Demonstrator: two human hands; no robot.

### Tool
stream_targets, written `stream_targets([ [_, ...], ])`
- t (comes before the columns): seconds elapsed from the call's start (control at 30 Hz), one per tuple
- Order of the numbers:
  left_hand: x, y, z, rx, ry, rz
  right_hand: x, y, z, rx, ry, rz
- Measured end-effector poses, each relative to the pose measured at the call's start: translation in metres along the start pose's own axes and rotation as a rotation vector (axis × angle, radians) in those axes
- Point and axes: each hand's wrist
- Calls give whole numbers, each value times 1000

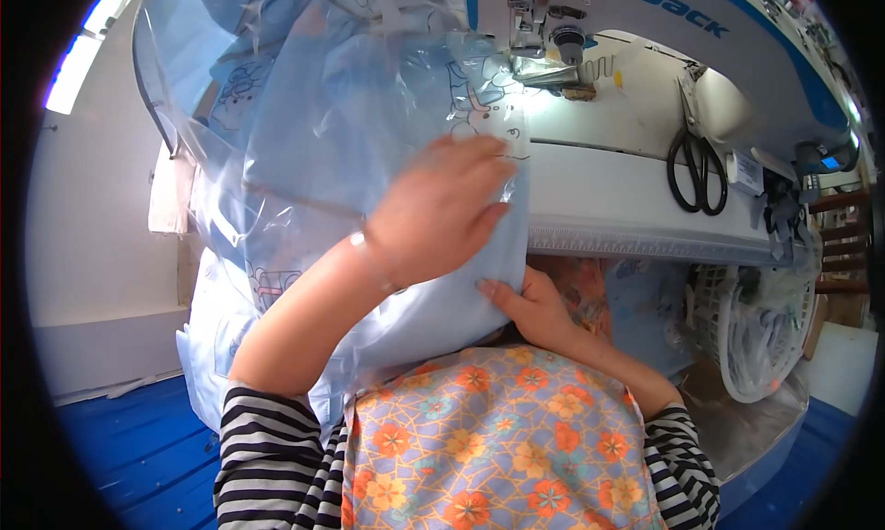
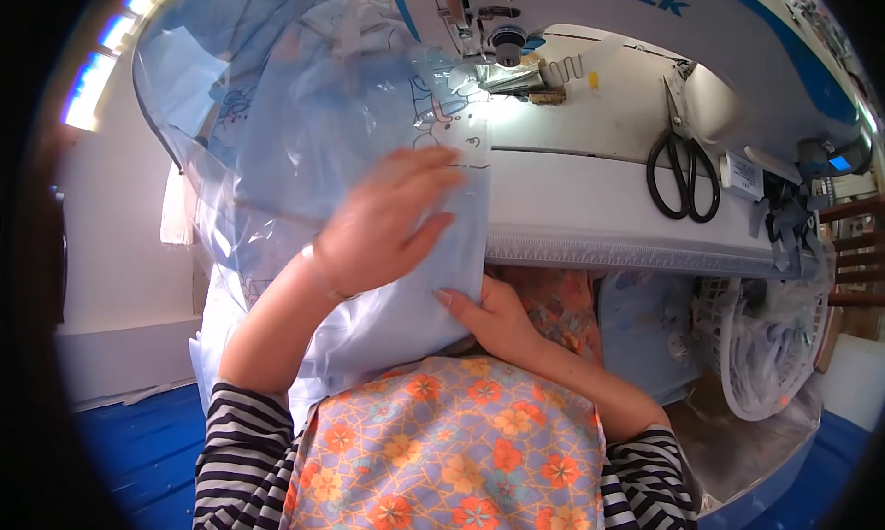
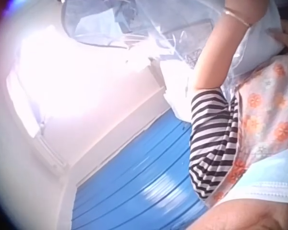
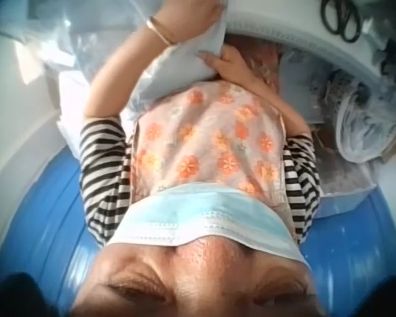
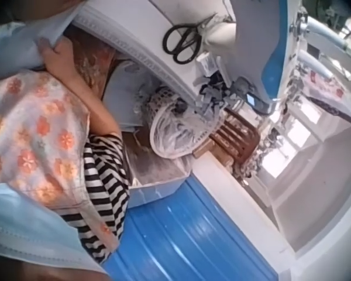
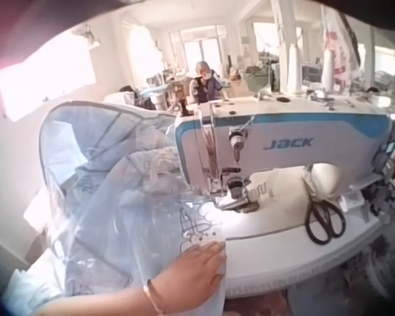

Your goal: The recorder uses an industrial sewing machine to assemble light blue textile bags with clear plastic windows and white trim.

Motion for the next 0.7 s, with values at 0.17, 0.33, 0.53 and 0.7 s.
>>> stream_targets([
  [0.17,-9,-48,-50,382,-229,497,-6,-5,7,-5,85,38],
  [0.33,-84,-40,-46,202,-400,405,-12,-10,12,-105,0,-42],
  [0.53,-182,-81,-7,42,-228,368,-25,30,15,-220,-25,4],
  [0.7,-140,-107,17,-228,-390,481,-15,37,-8,-176,131,-143],
])
Point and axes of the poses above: each hand's wrist, its own z-axis towards the middle knuckle, its own y-axis out of the palm, x = y × z, and after that the axes turned 12 degrees about -z, right-handed
